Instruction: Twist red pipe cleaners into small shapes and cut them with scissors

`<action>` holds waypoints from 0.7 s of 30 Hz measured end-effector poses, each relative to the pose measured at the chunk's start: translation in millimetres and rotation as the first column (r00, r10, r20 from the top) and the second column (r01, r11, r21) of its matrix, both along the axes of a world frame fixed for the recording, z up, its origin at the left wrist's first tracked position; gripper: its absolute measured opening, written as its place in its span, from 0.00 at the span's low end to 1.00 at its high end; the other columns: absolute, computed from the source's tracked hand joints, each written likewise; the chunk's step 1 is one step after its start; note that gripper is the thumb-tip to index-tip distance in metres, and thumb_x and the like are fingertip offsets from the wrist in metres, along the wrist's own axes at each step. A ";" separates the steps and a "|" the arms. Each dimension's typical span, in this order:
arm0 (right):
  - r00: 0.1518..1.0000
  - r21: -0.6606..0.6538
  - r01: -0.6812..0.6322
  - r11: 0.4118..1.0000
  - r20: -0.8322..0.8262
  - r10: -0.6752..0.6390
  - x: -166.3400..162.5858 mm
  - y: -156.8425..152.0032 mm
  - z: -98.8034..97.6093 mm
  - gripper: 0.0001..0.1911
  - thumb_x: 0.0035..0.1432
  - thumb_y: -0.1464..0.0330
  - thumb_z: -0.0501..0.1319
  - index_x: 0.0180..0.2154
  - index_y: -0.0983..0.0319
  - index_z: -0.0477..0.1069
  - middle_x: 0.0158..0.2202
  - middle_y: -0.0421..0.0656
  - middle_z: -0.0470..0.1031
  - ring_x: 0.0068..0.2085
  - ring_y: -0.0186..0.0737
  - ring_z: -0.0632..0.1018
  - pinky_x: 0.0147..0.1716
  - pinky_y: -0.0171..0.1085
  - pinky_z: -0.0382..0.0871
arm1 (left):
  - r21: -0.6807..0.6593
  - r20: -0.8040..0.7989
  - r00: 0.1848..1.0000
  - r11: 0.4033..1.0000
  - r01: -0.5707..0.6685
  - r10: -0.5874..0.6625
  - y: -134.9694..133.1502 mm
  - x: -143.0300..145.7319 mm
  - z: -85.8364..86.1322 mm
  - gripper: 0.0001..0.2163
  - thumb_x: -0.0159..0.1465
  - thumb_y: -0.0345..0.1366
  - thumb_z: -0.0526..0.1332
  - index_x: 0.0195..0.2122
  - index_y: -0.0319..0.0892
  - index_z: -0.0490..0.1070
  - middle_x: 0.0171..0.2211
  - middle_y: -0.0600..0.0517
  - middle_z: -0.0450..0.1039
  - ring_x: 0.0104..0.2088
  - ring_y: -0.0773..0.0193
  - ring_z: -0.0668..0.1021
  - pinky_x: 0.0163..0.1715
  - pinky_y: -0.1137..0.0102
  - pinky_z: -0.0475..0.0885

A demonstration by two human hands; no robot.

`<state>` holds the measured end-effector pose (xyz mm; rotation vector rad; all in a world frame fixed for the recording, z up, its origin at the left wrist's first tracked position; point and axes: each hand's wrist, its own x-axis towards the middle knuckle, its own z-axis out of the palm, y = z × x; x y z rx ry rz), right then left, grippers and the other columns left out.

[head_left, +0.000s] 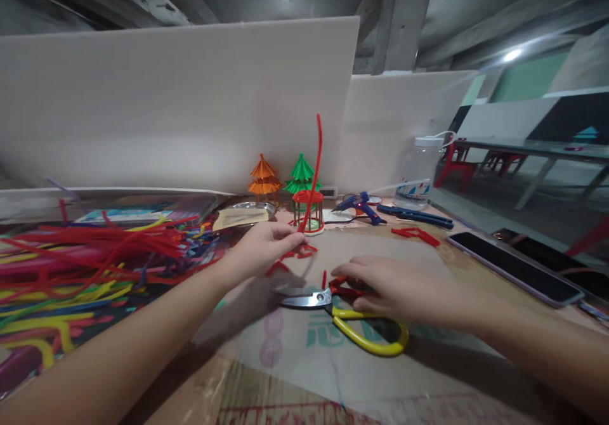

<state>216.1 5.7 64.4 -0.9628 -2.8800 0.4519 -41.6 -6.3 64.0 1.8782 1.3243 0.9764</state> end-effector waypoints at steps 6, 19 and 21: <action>0.989 -0.100 -0.124 0.987 0.064 0.131 2.1 3.9 2.5 0.25 0.61 0.65 0.55 0.60 0.49 0.62 0.48 0.44 0.72 0.44 0.44 0.75 0.41 0.38 0.66 | 0.012 -0.050 0.999 1.000 0.002 -0.001 -5.4 1.3 6.0 0.14 0.63 0.42 0.58 0.30 0.38 0.78 0.30 0.48 0.80 0.32 0.63 0.79 0.34 0.72 0.71; 0.999 0.052 -0.034 0.998 0.008 0.033 -6.6 -2.3 -24.0 0.32 0.52 0.73 0.57 0.60 0.53 0.63 0.48 0.48 0.75 0.44 0.47 0.77 0.38 0.37 0.66 | 0.076 -0.051 0.998 0.996 0.050 -0.046 -5.8 -8.9 11.5 0.17 0.64 0.45 0.57 0.30 0.38 0.78 0.29 0.49 0.78 0.31 0.64 0.77 0.34 0.71 0.70; 0.998 0.004 0.023 1.000 -0.057 -0.023 -8.8 -1.0 -23.7 0.30 0.53 0.73 0.58 0.58 0.53 0.65 0.49 0.46 0.76 0.46 0.47 0.77 0.40 0.38 0.67 | 0.105 -0.035 0.999 0.993 0.045 -0.042 -6.0 -12.3 15.5 0.16 0.64 0.45 0.58 0.31 0.38 0.78 0.28 0.50 0.77 0.30 0.65 0.76 0.34 0.72 0.69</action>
